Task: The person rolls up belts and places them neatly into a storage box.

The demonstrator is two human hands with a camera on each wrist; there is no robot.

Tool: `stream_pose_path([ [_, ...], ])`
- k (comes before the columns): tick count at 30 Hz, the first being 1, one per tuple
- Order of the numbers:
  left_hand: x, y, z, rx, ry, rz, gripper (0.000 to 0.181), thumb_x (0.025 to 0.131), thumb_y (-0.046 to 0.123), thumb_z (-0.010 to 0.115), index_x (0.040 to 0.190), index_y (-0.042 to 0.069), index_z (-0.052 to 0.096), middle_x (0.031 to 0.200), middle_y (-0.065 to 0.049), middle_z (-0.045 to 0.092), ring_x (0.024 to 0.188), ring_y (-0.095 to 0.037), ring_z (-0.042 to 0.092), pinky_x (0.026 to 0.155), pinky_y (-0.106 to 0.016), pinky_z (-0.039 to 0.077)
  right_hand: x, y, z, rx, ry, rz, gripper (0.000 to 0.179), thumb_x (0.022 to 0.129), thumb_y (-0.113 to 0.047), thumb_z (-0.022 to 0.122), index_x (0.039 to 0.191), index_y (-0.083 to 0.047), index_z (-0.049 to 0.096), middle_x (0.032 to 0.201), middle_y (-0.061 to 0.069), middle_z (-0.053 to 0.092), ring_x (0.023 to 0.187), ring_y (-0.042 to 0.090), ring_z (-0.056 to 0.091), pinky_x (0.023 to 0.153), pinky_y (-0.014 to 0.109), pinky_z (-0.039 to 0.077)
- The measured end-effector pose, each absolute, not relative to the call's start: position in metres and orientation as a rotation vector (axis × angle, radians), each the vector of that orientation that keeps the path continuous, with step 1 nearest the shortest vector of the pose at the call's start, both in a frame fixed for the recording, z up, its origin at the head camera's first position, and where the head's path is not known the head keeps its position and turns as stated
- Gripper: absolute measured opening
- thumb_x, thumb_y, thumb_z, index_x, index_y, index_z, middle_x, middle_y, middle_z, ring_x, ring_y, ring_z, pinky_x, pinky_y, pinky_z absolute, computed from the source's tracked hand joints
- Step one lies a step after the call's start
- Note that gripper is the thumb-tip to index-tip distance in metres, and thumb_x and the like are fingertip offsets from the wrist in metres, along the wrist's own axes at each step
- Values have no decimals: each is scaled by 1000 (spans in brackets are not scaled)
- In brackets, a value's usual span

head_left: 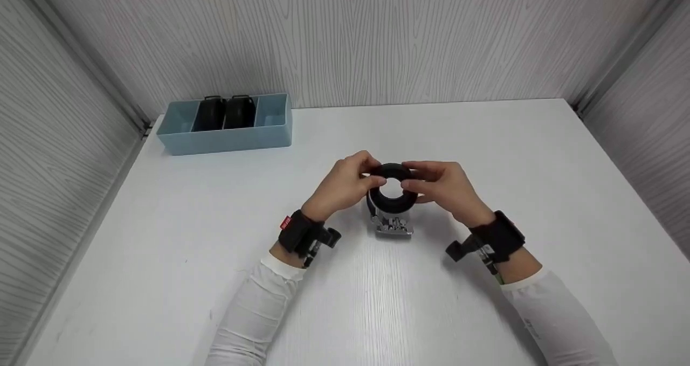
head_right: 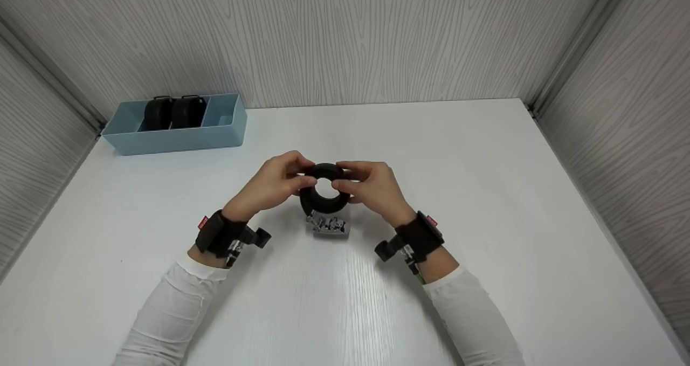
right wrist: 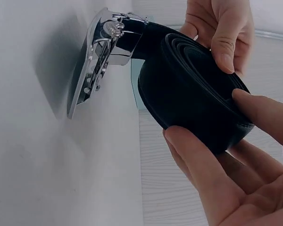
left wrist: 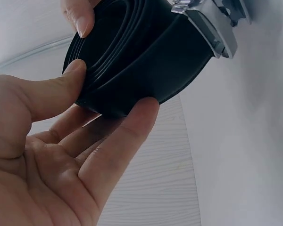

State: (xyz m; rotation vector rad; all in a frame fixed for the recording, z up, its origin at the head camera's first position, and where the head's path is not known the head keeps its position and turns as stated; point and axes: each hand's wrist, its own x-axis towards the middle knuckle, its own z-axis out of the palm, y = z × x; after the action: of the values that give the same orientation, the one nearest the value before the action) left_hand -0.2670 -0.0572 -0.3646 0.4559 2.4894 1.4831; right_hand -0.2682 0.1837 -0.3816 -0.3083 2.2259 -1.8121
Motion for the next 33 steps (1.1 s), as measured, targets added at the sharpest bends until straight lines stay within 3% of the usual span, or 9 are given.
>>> stream_pose_path([
  [7,-269,-57,-369,305,2372,1579,28,103,21,69,121,5,55,123,-13,68,99,-20,72,78,-33,61,-272,184,-386,-197,2151,-1947,49,94,-10,78,139,0,64,121,19,73,107,33,74,79,40,62],
  [15,-268,-58,-367,390,2455,1503,22,103,16,68,116,3,58,114,-15,73,93,-21,71,72,-28,55,-271,186,-383,-258,2176,-1881,50,93,-10,79,140,-2,63,126,19,71,107,29,74,80,39,62],
  [20,-267,-59,-366,447,2467,1427,20,102,16,70,115,4,62,120,-14,74,99,-17,69,79,-29,50,-268,185,-381,-340,2235,-1731,50,93,-14,80,140,-6,65,131,15,69,103,24,74,79,37,63],
  [26,-268,-59,-366,436,2474,1415,25,101,19,71,119,5,62,126,-13,71,111,-19,69,91,-35,52,-269,184,-383,-326,2221,-1760,49,92,-12,80,139,-5,66,127,17,71,100,23,75,75,37,63],
  [33,-269,-58,-370,393,2468,1456,30,98,20,74,120,6,59,121,-11,71,107,-19,70,87,-34,53,-269,183,-386,-238,2192,-1866,49,93,-11,79,139,-4,65,124,18,72,99,22,75,73,37,63],
])
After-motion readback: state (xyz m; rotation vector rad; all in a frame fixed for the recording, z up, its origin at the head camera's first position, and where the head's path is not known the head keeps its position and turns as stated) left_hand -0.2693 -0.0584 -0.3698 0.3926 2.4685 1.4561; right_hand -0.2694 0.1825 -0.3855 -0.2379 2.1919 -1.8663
